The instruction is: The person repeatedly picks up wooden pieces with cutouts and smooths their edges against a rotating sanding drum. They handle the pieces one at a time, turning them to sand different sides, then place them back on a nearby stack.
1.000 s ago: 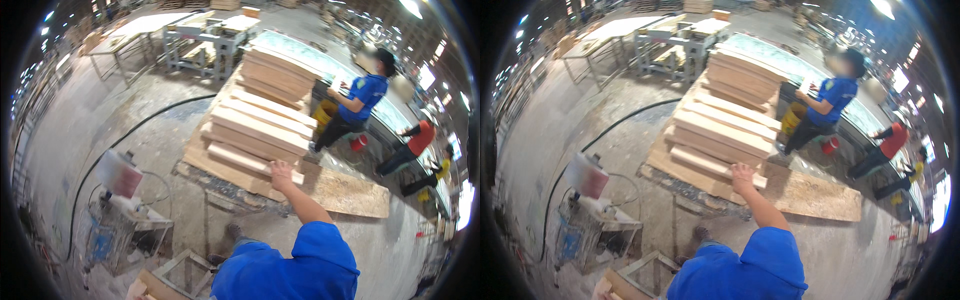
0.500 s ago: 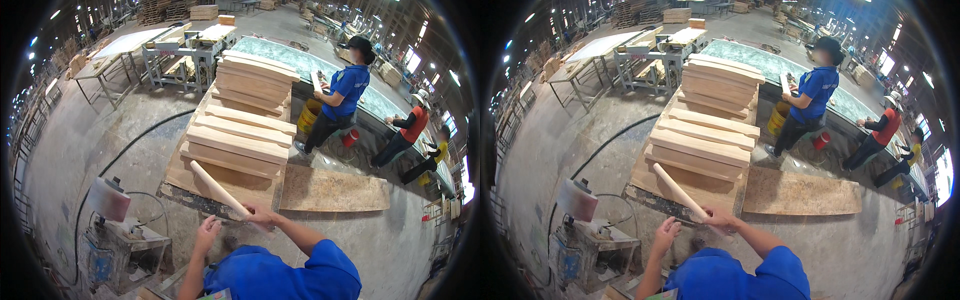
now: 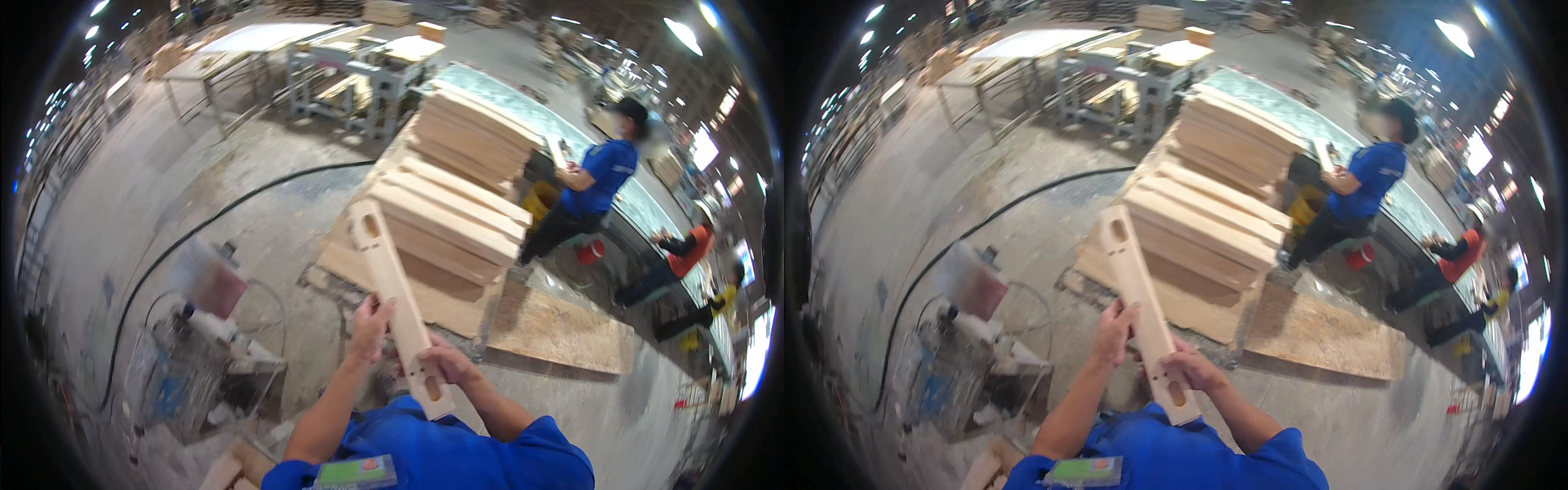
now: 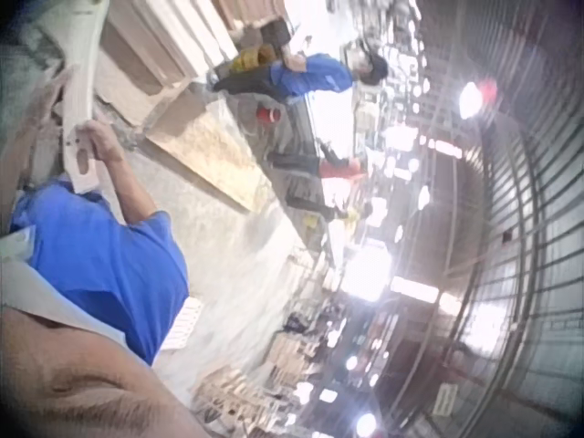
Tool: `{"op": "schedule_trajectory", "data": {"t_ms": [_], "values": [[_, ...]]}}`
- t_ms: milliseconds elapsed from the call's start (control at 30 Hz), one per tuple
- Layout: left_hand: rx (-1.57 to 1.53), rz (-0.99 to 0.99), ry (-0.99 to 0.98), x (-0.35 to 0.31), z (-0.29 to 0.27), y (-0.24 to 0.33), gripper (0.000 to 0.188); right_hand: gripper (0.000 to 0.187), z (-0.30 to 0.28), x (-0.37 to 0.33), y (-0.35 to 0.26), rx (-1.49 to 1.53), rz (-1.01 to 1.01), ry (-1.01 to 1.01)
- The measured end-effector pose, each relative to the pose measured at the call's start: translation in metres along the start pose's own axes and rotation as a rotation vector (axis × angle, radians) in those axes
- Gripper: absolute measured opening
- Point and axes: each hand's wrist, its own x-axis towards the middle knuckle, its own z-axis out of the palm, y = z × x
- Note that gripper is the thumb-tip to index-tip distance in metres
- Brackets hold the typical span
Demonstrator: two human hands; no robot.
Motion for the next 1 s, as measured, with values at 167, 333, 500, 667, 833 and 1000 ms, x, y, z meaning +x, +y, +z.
{"op": "schedule_trajectory", "data": {"t_ms": [167,333,500,667,833,1000], "values": [[-0.100,-0.032,-0.099,-0.017,0.000,0.016,0.049,0.078,0.020,-0.006,0.019,0.158,-0.004,0.015],[-0.178,0.149,0.039,-0.027,-0.014,0.004,0.049,0.077,0.033,0.005,0.045,-0.050,0.101,0.069],[-0.135,0.397,0.282,-0.039,-0.034,0.026,0.037,0.101,0.054,-0.005,0.083,-1.082,-0.181,0.341],[-0.151,0.504,0.443,-0.056,-0.066,0.035,0.036,0.101,0.096,0.009,0.079,-1.451,-0.124,0.392],[-0.209,0.555,0.574,-0.064,-0.102,0.052,0.036,0.095,0.113,0.045,0.070,-1.631,-0.036,0.299],[0.288,0.583,0.921,-0.058,-0.156,0.082,0.072,0.088,0.138,0.121,0.072,-1.747,0.013,0.238]]}}
